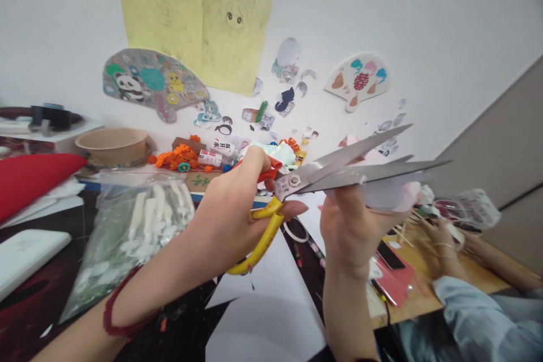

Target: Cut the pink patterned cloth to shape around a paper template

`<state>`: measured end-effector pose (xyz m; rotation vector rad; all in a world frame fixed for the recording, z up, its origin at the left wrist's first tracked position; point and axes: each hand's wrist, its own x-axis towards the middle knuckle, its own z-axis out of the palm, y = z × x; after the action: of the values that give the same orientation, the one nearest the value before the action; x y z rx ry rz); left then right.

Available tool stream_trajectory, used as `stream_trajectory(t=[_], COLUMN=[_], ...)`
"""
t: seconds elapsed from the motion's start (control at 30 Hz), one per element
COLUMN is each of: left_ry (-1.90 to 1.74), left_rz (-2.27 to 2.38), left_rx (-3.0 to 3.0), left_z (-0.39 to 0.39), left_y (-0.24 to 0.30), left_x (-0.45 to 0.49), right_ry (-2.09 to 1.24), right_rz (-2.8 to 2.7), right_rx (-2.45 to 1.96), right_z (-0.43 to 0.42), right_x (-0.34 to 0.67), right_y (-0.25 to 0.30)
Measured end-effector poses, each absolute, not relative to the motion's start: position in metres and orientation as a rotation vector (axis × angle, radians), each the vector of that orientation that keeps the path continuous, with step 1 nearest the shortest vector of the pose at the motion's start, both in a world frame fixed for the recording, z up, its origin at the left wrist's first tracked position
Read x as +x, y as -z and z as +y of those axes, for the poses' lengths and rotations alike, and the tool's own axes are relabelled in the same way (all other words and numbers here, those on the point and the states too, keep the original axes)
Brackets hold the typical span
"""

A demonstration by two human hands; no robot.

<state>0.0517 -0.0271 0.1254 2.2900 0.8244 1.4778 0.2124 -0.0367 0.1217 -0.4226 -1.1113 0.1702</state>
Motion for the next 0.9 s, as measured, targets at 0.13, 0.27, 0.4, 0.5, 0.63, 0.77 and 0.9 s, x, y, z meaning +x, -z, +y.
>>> stream_trajectory(t=[0.13, 0.27, 0.4, 0.5, 0.63, 0.77, 0.9], left_ry=[-1.473, -1.479, -1.496, -1.487, -1.407, -1.313, -1.243], left_rz=[0.84, 0.851, 0.834, 0.795, 0.719, 0.791, 0.891], left_rx=[2.299, 2.313, 2.309, 2.265, 2.137, 2.122, 2.159], left_z=[-0.027, -0.027, -0.028, -0.027, -0.022, -0.018, -0.017], left_y=[-0.126, -0.125, -0.124, -0.123, -0.117, -0.117, -0.123], left_x=[0.051, 0.051, 0.05, 0.049, 0.044, 0.04, 0.041], right_ry=[-0.132, -0.092, -0.084, -0.094, -0.058, -0.087, -0.084], right_rz=[-1.098, -1.087, -1.116, -1.119, -1.177, -1.23, -1.242], right_rx=[-0.51, -0.505, -0.494, -0.554, -0.535, -0.473, -0.508], right_z=[-0.035, -0.033, -0.035, -0.039, -0.037, -0.033, -0.032], right_x=[0.213, 0.217, 0.22, 0.22, 0.223, 0.228, 0.231], right_y=[-0.122, -0.12, -0.12, -0.122, -0.125, -0.124, -0.121])
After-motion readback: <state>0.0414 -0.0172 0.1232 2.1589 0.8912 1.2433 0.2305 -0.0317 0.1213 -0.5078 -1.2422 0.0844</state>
